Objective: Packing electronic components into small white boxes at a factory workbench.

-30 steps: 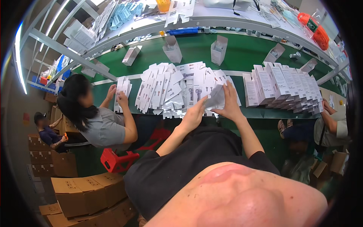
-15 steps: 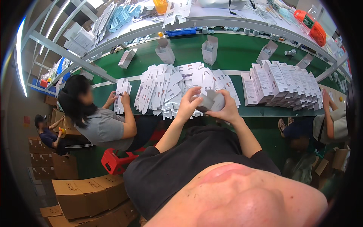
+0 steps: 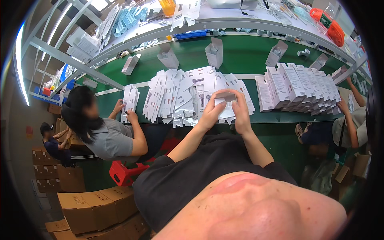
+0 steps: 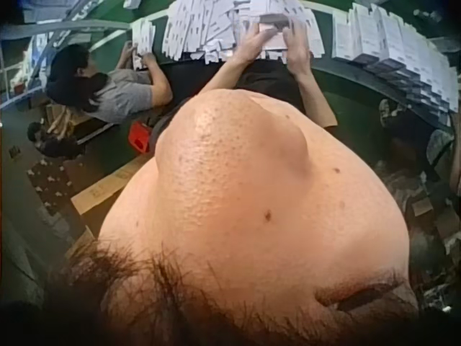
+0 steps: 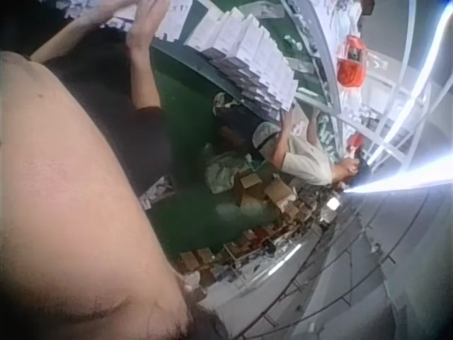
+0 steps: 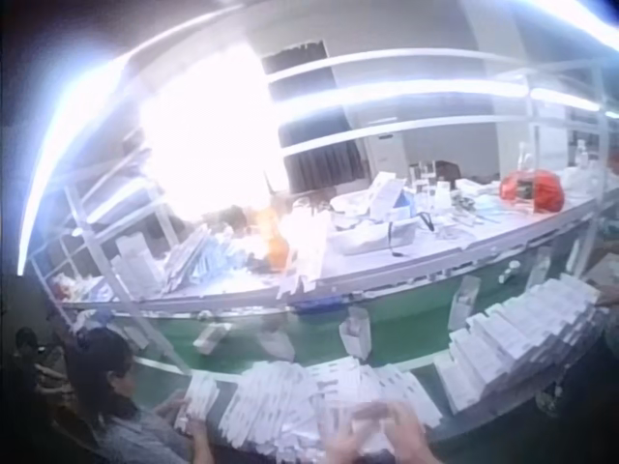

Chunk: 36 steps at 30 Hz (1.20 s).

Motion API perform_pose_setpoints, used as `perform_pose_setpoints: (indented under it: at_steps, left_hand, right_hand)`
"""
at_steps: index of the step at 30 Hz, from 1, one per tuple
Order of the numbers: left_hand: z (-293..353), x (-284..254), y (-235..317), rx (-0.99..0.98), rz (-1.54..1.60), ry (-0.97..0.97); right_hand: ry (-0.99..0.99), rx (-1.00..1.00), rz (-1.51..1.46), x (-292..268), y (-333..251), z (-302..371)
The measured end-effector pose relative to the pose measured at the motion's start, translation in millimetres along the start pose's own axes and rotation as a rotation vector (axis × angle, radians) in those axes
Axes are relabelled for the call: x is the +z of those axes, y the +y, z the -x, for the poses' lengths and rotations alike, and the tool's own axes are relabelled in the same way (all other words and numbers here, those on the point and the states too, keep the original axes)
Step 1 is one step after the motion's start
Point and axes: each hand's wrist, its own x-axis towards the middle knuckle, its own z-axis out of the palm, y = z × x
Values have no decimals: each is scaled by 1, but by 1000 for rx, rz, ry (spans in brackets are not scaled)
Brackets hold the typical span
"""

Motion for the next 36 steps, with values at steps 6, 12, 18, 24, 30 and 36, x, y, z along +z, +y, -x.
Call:
perform_pose_setpoints:
  at_steps: [6, 12, 18, 24, 30, 36]
  left_hand:
    - [5, 20, 2, 113, 80, 50]
    - [-1, 1, 3, 174, 36, -213]
    - [1, 0, 7, 18, 80, -211]
    - [1, 5, 4, -42, 85, -171]
    - [8, 13, 11, -70, -97, -140]
    - [10, 8, 7, -130, -153, -158]
  right_hand:
    - [32, 36, 150, 5, 2, 8]
    - [1, 181, -102, -6, -3, 5]
    - [-10, 160, -5, -4, -2, 9]
    - [37, 194, -198, -8, 2, 11]
    - [-3, 258, -32, -12, 5, 12]
    - [18, 221, 78, -14, 13, 13]
